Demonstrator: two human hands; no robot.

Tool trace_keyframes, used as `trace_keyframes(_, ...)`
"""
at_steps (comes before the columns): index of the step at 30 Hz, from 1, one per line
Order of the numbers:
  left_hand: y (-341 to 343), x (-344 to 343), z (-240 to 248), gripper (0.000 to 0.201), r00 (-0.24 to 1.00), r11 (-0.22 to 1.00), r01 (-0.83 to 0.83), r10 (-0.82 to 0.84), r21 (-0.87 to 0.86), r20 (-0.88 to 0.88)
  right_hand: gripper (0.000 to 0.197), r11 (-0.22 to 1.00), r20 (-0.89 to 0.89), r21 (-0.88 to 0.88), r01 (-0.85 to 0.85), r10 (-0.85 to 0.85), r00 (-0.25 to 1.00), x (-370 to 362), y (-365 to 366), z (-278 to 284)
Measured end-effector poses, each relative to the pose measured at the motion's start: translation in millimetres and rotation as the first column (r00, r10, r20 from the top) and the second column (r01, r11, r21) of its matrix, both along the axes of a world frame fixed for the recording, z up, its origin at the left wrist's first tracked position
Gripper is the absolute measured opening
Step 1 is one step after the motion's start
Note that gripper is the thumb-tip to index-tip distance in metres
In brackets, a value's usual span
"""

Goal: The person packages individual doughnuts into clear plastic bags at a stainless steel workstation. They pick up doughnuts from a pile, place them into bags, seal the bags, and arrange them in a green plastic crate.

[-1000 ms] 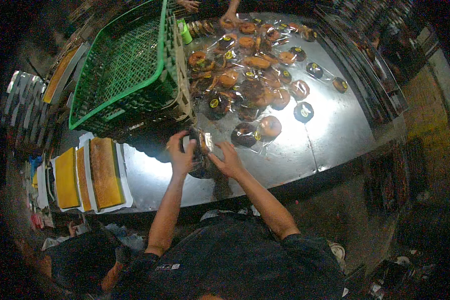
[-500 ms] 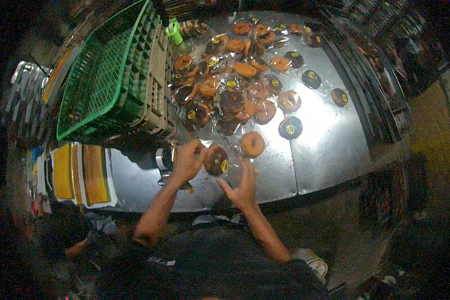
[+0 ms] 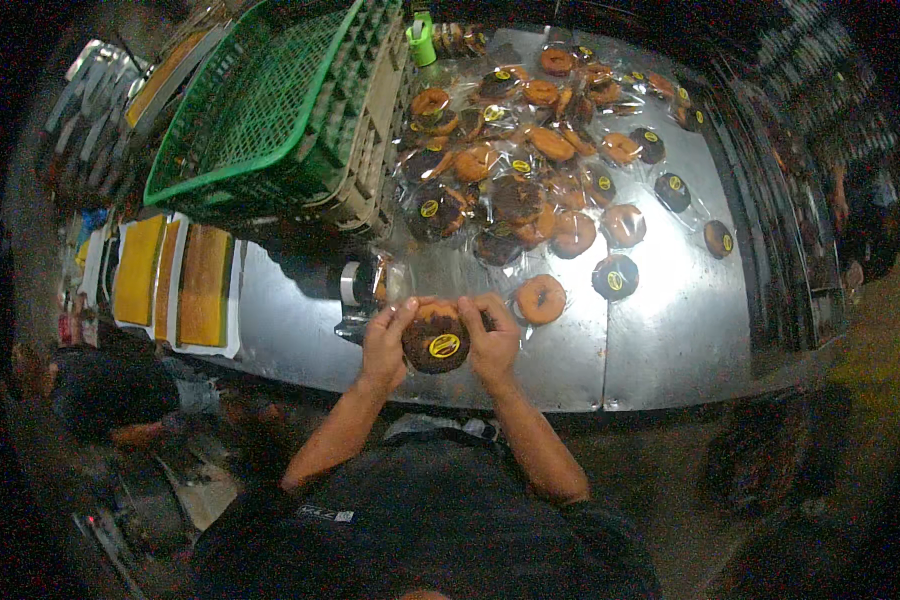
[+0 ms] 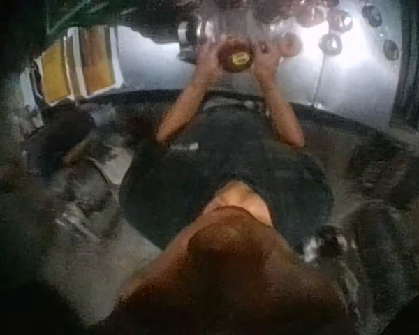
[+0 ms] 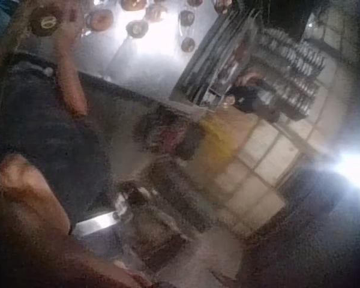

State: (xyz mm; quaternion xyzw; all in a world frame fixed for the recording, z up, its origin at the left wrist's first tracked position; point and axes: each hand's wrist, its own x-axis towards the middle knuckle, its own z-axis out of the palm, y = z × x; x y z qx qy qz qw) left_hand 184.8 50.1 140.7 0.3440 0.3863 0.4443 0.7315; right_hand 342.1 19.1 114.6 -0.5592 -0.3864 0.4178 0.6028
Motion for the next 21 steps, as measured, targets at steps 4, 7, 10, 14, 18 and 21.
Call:
trace_keyframes(4,1.9,-19.4,20.5,0.029,0.994,0.997,-0.062,0.058,0.042,0.091,0.024,0.974,0.072,-0.218,-0.065,0.083,0.994,-9.4,6.3,15.8)
trace_keyframes(7,6.3,-48.5,26.6,0.033,0.998,0.991,-0.046,0.052,0.127,-0.044,0.036,0.961,0.449,0.273,0.036,-0.16,0.879,-49.4,10.7,40.8)
trace_keyframes(10,3.1,-80.3,35.0,0.039,0.973,0.949,0.084,-0.013,0.303,-0.23,0.05,0.95,0.469,0.29,-0.114,-0.037,0.883,-97.6,-14.4,57.9)
trace_keyframes(14,-1.1,-106.6,33.5,0.035,0.853,0.664,-0.059,0.422,0.746,-0.308,0.028,0.916,-0.182,-0.237,-0.323,0.285,0.941,-108.5,-16.7,72.4)
trace_keyframes(18,-15.5,-133.5,45.7,0.026,0.791,0.519,0.149,0.448,0.841,-0.417,0.023,0.948,-0.415,0.066,-0.311,0.31,0.856,-137.9,-25.2,53.3)
trace_keyframes(21,-13.5,-164.5,43.7,0.023,0.859,0.794,0.352,-0.063,0.496,-0.509,0.02,0.972,-0.222,0.069,-0.227,0.237,0.946,-148.3,-24.1,49.6)
